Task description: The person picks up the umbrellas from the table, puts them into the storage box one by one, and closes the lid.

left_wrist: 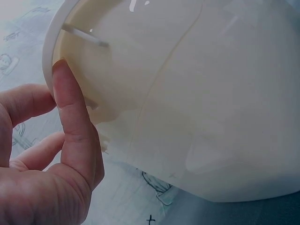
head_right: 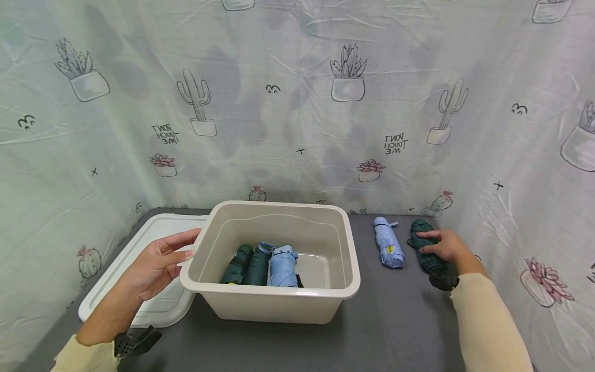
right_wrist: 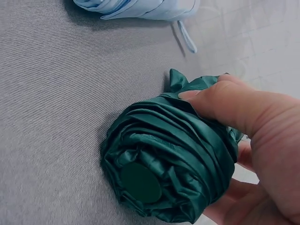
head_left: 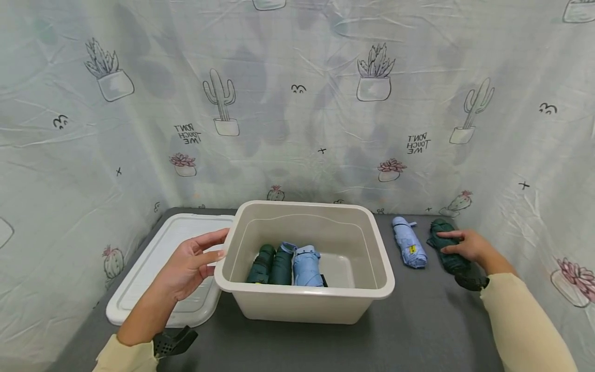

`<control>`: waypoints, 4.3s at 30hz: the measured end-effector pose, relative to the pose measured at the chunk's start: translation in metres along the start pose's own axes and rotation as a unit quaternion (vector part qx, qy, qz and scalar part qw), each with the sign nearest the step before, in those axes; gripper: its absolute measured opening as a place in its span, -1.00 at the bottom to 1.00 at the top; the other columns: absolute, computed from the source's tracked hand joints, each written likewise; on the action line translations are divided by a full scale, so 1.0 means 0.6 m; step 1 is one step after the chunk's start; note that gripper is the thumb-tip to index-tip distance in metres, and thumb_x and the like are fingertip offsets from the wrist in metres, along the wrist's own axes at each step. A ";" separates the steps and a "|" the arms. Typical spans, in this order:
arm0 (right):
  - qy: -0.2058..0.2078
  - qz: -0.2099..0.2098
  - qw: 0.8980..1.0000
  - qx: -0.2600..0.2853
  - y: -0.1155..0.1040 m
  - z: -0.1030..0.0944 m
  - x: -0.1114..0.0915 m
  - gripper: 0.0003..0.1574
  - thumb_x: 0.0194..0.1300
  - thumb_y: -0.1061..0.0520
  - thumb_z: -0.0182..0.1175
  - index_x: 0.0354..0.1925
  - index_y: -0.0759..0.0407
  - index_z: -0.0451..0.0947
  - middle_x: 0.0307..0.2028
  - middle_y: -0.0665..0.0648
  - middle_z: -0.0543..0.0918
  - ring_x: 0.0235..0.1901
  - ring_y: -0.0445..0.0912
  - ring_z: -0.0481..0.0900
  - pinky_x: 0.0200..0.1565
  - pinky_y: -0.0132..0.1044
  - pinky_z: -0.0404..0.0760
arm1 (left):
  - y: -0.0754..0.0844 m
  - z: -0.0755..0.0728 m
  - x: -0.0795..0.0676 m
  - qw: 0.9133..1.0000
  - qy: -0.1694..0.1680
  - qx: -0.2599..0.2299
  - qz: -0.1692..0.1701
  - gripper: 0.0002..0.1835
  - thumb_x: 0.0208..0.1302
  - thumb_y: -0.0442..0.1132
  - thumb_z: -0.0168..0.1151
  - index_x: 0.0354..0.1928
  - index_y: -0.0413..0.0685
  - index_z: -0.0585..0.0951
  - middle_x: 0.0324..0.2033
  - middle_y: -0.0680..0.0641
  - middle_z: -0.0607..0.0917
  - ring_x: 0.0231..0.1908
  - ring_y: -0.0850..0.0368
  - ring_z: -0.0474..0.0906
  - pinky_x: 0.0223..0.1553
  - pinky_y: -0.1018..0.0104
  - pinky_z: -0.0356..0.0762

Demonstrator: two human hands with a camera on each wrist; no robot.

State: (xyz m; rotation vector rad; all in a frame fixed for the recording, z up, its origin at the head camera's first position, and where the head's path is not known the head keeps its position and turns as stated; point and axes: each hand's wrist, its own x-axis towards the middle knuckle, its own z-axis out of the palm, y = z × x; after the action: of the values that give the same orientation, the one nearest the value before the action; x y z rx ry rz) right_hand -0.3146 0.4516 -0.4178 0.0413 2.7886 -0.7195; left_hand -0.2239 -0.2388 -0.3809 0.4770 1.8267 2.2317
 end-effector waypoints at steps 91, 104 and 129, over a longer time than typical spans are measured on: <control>-0.181 -0.047 0.914 0.361 -0.477 0.000 -0.150 -0.12 0.18 0.26 0.48 0.44 0.03 0.45 0.14 0.18 0.63 0.08 0.04 0.68 0.08 0.01 0.74 | 0.012 0.010 -0.003 1.000 0.013 0.004 -0.018 -0.48 0.47 -0.45 0.15 0.43 -0.16 0.46 0.12 0.02 0.67 0.02 0.08 0.76 -0.06 0.11 0.76; -0.231 0.000 0.923 0.309 -0.519 0.044 -0.112 -0.28 0.28 0.27 0.41 0.38 0.03 0.52 0.44 0.28 0.39 0.20 0.21 0.63 0.11 0.08 0.72 | 0.009 0.016 -0.002 1.000 0.008 0.013 -0.016 -0.49 0.48 -0.43 0.15 0.43 -0.15 0.46 0.13 0.01 0.67 0.03 0.07 0.75 -0.06 0.10 0.76; -0.309 0.042 0.920 0.237 -0.538 0.117 -0.051 -0.33 0.24 0.34 0.41 0.31 0.14 0.58 0.45 0.35 0.37 0.24 0.25 0.57 0.19 0.19 0.63 | 0.010 0.016 -0.002 1.000 0.001 -0.001 -0.021 -0.49 0.48 -0.46 0.12 0.43 -0.14 0.45 0.12 0.00 0.67 0.02 0.07 0.77 -0.06 0.10 0.76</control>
State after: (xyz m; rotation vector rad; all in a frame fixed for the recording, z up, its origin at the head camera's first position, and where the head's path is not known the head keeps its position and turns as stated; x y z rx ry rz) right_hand -0.2973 0.1357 -0.3169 0.0198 1.9618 -1.1370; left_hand -0.2189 -0.2317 -0.3736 0.4321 1.8173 2.2077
